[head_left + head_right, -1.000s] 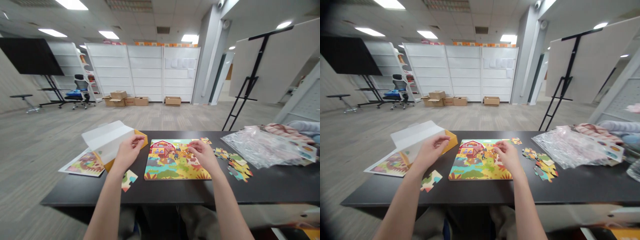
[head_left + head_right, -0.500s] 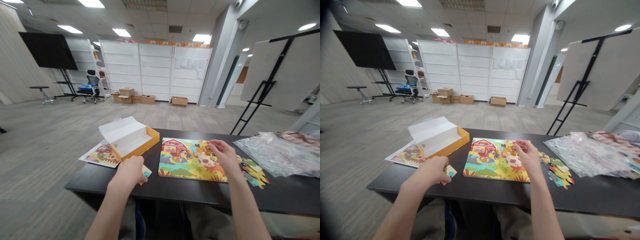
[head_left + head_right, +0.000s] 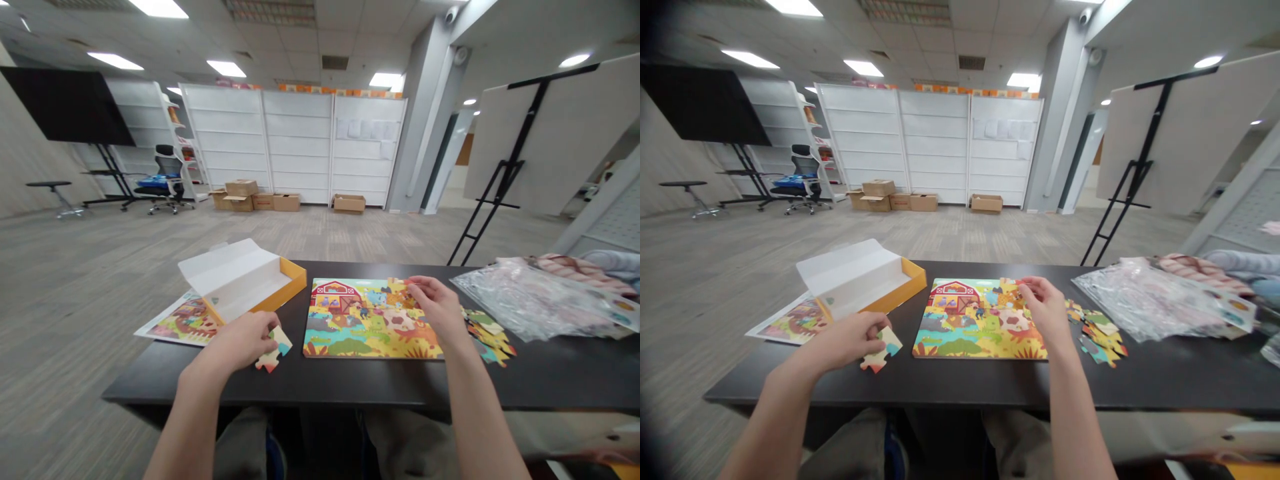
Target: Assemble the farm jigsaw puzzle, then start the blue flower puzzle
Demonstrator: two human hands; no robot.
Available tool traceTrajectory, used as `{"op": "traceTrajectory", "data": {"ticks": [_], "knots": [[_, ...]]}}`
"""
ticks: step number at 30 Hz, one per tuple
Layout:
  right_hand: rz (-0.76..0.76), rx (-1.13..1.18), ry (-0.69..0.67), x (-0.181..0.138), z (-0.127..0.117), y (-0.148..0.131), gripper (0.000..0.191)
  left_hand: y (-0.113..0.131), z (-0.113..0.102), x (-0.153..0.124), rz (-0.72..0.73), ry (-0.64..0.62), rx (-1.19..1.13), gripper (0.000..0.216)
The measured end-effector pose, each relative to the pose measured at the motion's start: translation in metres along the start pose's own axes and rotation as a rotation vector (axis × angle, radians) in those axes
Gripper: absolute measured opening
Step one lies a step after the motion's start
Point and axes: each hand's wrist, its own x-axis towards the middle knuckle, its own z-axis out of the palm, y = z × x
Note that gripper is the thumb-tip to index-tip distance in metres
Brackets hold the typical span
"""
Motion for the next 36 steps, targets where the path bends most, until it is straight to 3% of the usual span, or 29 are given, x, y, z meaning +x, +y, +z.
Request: {"op": "traceTrajectory", "data": {"ticks": [3,7,11,18,24,28,33,36], "knots": [[0.062,-0.009,-0.292,-0.017,0.026,-0.013,0.036,-0.003,-0.01,0.001,0.117,0.072,-0.226,0.033],[0.062,-0.025,-0.55,-0.044,0.072,-0.019,0.014,0.013,-0.025,0.003,0.153,0.341,-0.545,0.058],[-0.036,-0.177,-0.563,-0.059,0.106,-0.017,0.007,0.042,-0.023,0.016,0.162,0.503,-0.751,0.063],[-0.131,-0.362,-0.556,-0.065,0.124,-0.019,0.008,0.071,-0.003,0.043,0.227,0.503,-0.851,0.059],[-0.062,-0.152,-0.546,-0.05,0.106,-0.013,0.005,0.067,-0.001,0.048,0.239,0.466,-0.75,0.057],[-0.026,-0.082,-0.428,-0.031,0.069,-0.01,0.01,0.047,-0.004,0.042,0.085,0.45,-0.411,0.048],[0.075,-0.052,-0.33,-0.019,0.035,-0.011,0.019,0.025,0.0,0.036,-0.011,0.164,-0.074,0.034],[0.091,-0.023,-0.353,-0.017,0.03,-0.009,0.021,0.019,0.005,0.036,-0.026,0.105,-0.015,0.032]]}}
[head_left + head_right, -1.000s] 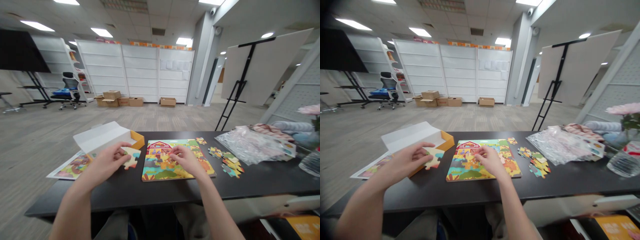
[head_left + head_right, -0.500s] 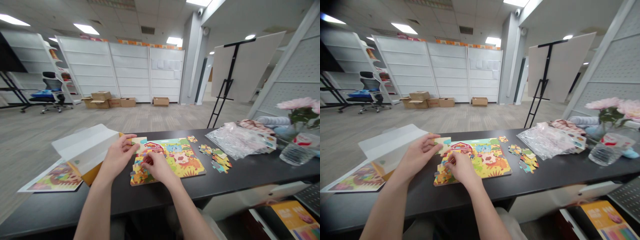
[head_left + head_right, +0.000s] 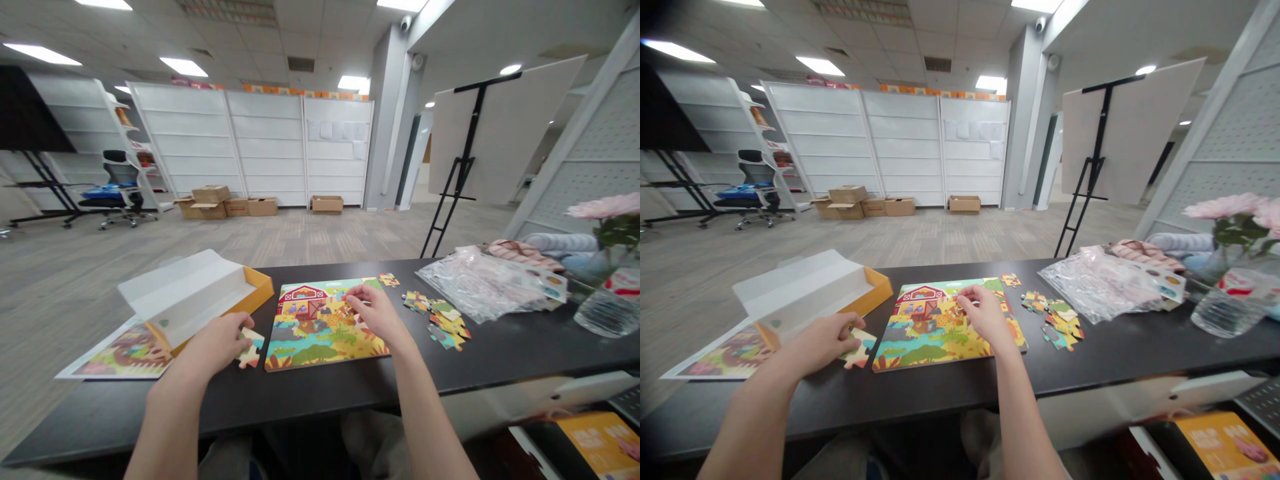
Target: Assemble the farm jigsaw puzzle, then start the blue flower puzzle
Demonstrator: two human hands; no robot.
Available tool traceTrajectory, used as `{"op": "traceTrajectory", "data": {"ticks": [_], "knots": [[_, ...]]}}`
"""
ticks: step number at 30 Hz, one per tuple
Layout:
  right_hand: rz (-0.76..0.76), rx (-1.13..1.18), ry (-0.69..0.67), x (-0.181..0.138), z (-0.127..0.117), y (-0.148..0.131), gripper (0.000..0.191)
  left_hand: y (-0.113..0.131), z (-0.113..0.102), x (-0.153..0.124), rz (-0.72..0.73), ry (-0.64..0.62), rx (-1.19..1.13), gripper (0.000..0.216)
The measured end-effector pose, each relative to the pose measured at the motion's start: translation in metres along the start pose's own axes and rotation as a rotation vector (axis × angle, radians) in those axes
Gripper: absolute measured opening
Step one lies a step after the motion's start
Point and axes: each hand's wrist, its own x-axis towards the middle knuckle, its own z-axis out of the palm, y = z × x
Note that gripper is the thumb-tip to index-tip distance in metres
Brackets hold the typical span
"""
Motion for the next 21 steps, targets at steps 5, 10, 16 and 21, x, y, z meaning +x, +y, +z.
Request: {"op": "traceTrajectory", "data": {"ticks": [5,10,16,21], "knots": [[-0.003,-0.003,-0.01,0.001,0.002,0.004,0.021,0.011,0.002,0.001,0.056,0.142,0.008,0.032],[-0.086,0.057,-0.089,-0.003,0.017,-0.002,0.021,0.066,0.015,0.001,0.283,0.076,-0.489,0.051],[-0.146,-0.074,-0.104,0.001,-0.009,0.002,0.027,0.095,0.038,0.009,0.476,-0.066,-0.753,0.041],[-0.033,-0.829,0.514,0.008,-0.109,0.047,0.03,0.076,0.036,0.008,0.395,-0.076,-0.796,0.042]]}}
